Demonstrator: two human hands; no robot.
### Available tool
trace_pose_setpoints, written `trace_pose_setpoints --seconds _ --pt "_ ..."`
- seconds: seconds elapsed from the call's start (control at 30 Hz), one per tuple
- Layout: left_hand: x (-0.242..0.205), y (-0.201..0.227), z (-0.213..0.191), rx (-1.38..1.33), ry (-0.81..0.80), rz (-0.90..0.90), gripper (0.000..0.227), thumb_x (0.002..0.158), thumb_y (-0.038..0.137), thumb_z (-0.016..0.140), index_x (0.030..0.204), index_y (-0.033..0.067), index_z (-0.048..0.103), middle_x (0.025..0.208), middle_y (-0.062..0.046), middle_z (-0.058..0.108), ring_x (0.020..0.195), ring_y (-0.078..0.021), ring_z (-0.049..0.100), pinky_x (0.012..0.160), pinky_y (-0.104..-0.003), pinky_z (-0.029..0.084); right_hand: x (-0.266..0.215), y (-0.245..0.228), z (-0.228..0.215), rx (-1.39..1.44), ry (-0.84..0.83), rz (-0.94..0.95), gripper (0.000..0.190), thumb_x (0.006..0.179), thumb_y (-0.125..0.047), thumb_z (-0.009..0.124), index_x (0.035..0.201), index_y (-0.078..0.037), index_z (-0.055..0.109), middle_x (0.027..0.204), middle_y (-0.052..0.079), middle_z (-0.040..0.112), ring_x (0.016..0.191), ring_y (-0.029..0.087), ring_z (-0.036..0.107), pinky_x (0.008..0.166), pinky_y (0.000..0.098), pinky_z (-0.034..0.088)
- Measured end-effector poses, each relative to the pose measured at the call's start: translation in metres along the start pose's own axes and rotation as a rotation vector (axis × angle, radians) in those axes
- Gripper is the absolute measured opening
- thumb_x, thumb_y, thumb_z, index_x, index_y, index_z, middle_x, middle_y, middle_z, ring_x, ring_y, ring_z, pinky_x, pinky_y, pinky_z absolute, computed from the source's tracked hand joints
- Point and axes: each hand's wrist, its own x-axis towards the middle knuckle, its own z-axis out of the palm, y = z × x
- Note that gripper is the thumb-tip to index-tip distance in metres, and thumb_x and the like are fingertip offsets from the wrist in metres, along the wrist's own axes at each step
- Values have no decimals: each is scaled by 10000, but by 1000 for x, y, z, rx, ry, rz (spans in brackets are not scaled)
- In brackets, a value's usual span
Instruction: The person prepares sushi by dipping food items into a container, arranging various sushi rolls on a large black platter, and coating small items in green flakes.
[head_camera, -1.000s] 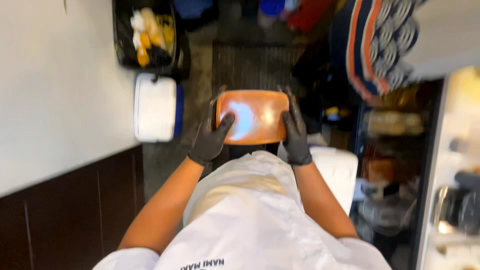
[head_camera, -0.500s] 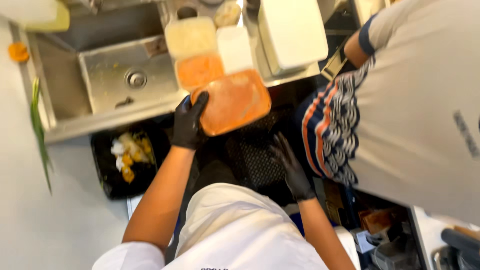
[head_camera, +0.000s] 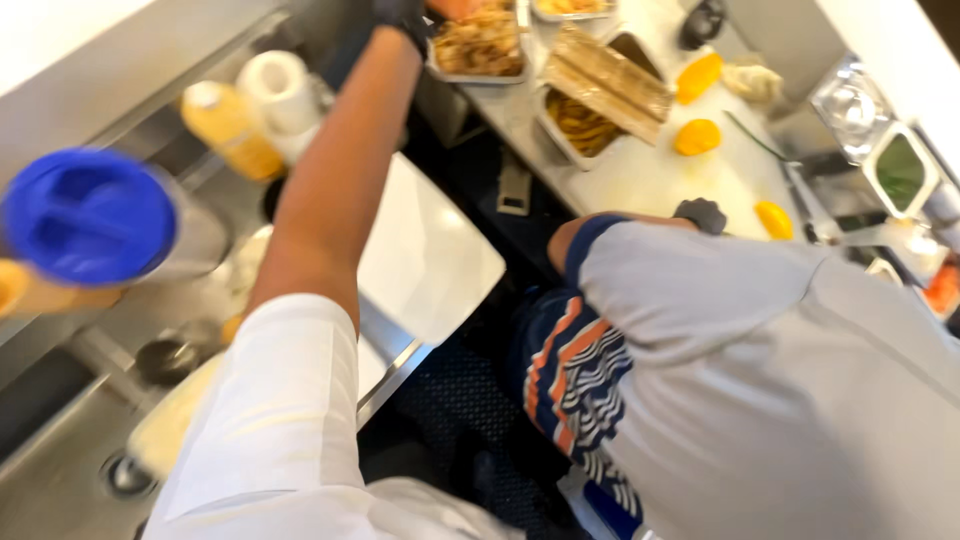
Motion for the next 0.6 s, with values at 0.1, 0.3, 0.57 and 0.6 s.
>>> trace_pose_setpoints --seconds 0.1,0.3,0.57,0.6 --pt "72 -41 61 120 -124 -14 406 887 313 734 1246 141 657 1127 -94 707 1011 -269 674 821 -450 590 11 -40 12 72 76 24 487 1066 -166 511 1549 -128 466 1412 141 529 1202 235 507 977 350 446" --pt "-10 -15 33 655 -180 177 318 894 271 714 1185 145 706 1039 -121 730 913 -301 698 782 -442 594 -16 -38 22 85 -64 -14 461 1065 -139 544 1525 -103 537 1318 170 608 1099 232 549 913 343 470" --pt "-249 131 -33 1527 -650 361 270 953 201 645 1192 210 771 952 -119 765 834 -333 712 788 -468 563 26 -23 111 -183 -424 -238 432 1064 -103 588 1492 -69 631 1192 210 712 961 228 605 827 334 502" --pt "-306 151 -34 1540 -665 635 381 860 138 647 1229 155 740 1045 -107 752 953 -285 710 928 -493 529 21 -30 118 -191 -463 -298 429 1063 -98 594 1488 -65 643 1176 215 725 944 227 612 816 333 506"
